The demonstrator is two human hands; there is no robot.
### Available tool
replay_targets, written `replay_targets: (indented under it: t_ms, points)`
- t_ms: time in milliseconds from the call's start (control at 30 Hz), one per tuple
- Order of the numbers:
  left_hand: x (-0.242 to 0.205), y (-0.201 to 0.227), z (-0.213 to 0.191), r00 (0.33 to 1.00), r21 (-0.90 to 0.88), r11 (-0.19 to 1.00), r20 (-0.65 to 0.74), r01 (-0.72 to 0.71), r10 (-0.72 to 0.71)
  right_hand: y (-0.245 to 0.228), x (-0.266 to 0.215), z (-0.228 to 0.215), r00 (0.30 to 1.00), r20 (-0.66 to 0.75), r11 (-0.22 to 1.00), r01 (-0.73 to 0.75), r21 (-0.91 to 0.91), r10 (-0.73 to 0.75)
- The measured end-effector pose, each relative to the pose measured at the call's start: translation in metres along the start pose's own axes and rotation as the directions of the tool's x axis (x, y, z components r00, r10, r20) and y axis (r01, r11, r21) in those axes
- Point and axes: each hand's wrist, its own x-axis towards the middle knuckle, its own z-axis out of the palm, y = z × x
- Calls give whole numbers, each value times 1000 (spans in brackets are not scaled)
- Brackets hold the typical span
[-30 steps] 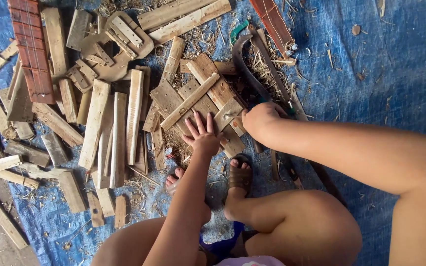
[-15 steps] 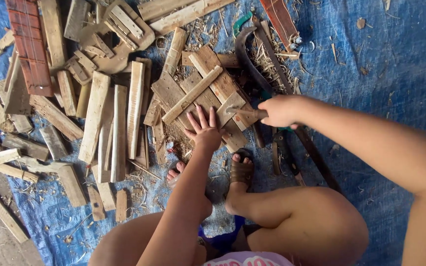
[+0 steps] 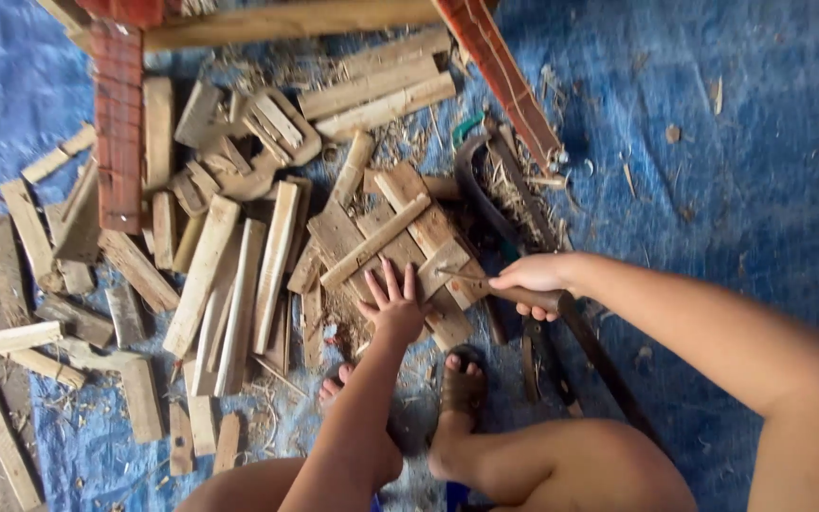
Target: Using a curved blade to chop and shave small pieces of wood on a blue tarp, surrounded by guitar components.
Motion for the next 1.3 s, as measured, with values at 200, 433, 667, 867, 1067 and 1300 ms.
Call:
replay_targets:
  t_ms: [200,433,667,867,1067,1300]
  points:
    - [12,-2,14,999,0,1000,-45,1,-1,15,47,4,899,-49,202,45,-978,-436]
    - [10,-4,10,998,-13,1000,-57,12,-13,8,20,30,914,-74,324,65,-944,-398]
    - [13,-2,11,999,-26,1000,-43,8,-9,8,22,20,991,-102,951,52,-304,-87]
    - [9,-2,9,999,-1,1000,-41,20,-20,23,41,41,866,-143,55,-133,-990,-479]
    - [6,-1,6,999,11,1000,-27,21,-21,26,40,31,963,-146,873,133,-469,-225]
    - [7,1,8,998,9,999,-44,34,-33,41,56,17,996,-27,996,86,39,-85]
